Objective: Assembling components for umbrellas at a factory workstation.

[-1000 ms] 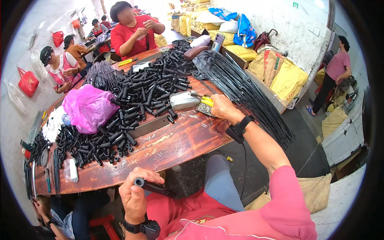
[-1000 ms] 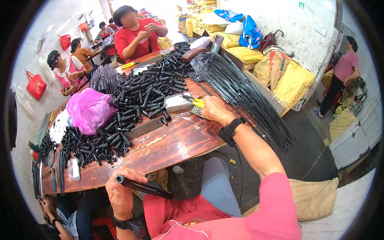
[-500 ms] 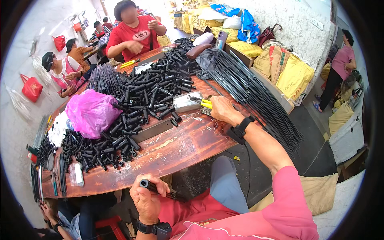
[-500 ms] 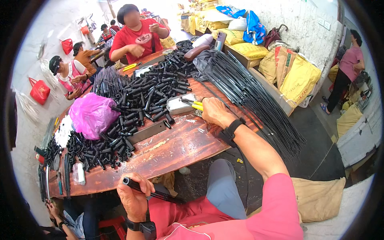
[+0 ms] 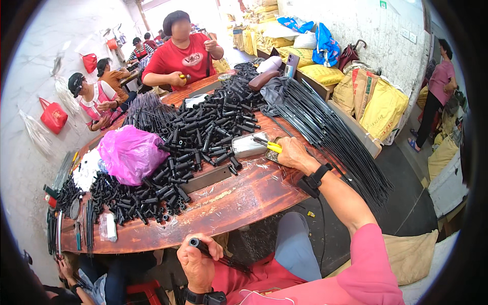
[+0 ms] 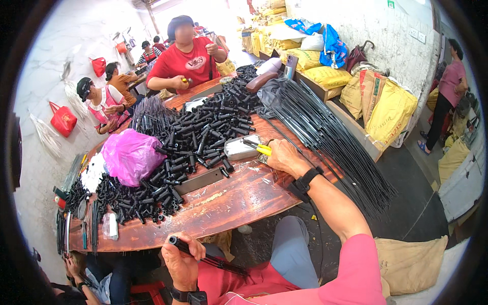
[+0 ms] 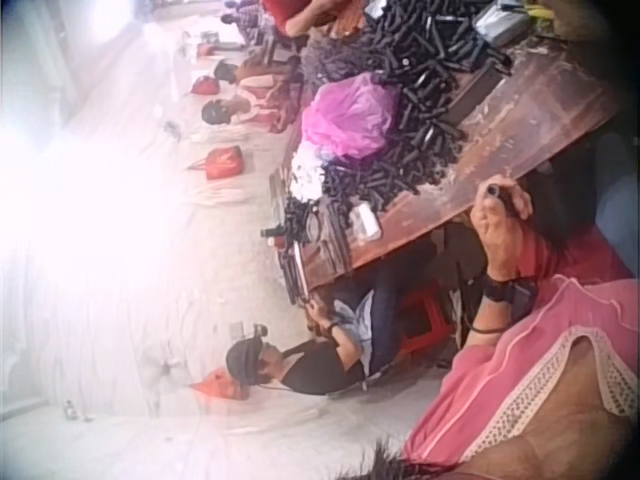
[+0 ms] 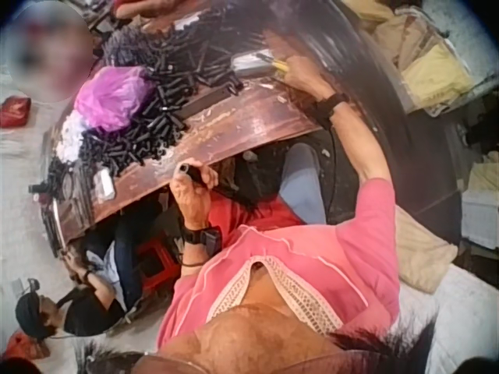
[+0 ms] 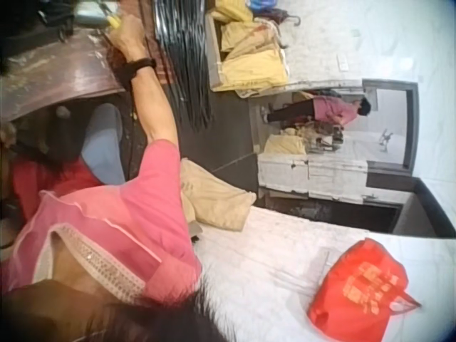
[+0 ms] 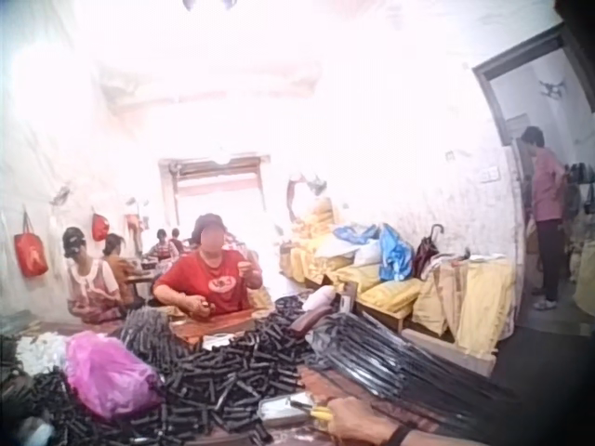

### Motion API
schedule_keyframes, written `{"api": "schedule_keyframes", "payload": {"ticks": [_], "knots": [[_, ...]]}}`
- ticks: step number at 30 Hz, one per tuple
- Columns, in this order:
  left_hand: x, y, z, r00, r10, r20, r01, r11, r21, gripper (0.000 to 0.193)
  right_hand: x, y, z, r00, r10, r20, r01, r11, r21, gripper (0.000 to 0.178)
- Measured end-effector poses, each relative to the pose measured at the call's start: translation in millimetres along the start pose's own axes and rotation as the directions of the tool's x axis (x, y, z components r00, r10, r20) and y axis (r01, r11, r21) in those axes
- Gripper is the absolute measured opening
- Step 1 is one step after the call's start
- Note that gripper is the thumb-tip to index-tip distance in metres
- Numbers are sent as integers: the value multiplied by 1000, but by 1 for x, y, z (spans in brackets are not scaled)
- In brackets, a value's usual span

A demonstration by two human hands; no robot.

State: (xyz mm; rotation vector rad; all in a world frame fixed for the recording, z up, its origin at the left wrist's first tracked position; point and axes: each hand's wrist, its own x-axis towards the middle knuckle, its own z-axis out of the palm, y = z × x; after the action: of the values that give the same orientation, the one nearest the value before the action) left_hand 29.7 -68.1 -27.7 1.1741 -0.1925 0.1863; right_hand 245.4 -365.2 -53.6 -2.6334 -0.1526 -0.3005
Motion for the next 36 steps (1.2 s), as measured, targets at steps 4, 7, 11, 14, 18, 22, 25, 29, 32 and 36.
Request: {"api": "schedule_keyframes", "payload": {"ticks": [4, 7, 11, 14, 18, 22, 25, 29, 32, 36], "knots": [[1, -1, 1, 999, -12, 40, 13, 999, -34, 53, 2, 2, -2, 999, 10, -30, -9, 999, 33, 23], [3, 1, 5, 1000, -14, 25, 17, 995, -96, 54, 5, 13, 0, 994, 103, -41, -95, 983, 160, 19], [2, 2, 8, 999, -21, 28, 23, 996, -92, 54, -1, 28, -10, 979, 201, 24, -178, 794, 582, 20], [-1, 5, 11, 1000, -19, 14, 20, 996, -87, 55, -21, 4, -33, 976, 202, 86, -197, 628, 753, 22], [-6, 5, 12, 999, 0, 45, 2, 999, -45, 51, -48, -23, -53, 977, 191, 100, -175, 429, 886, 24], [-11, 6, 12, 998, -4, 56, 7, 998, -67, 51, -67, -30, -57, 987, 31, 157, -159, 273, 949, 27], [-13, 7, 11, 997, -8, 76, 19, 989, -145, 52, -82, -50, -59, 992, -38, 118, -104, 260, 960, 27], [-15, 11, 7, 996, 6, 86, 7, 989, -146, 55, -103, -89, -60, 990, -132, 56, -23, 241, 970, 24], [-13, 14, 6, 999, -23, 46, 29, 990, -140, 60, -127, -128, -58, 979, -178, 101, -58, 232, 971, 25], [-11, 10, 3, 998, -68, 7, 68, 979, -190, 67, -158, -178, -43, 969, -247, 22, 51, 285, 957, 19]]}}
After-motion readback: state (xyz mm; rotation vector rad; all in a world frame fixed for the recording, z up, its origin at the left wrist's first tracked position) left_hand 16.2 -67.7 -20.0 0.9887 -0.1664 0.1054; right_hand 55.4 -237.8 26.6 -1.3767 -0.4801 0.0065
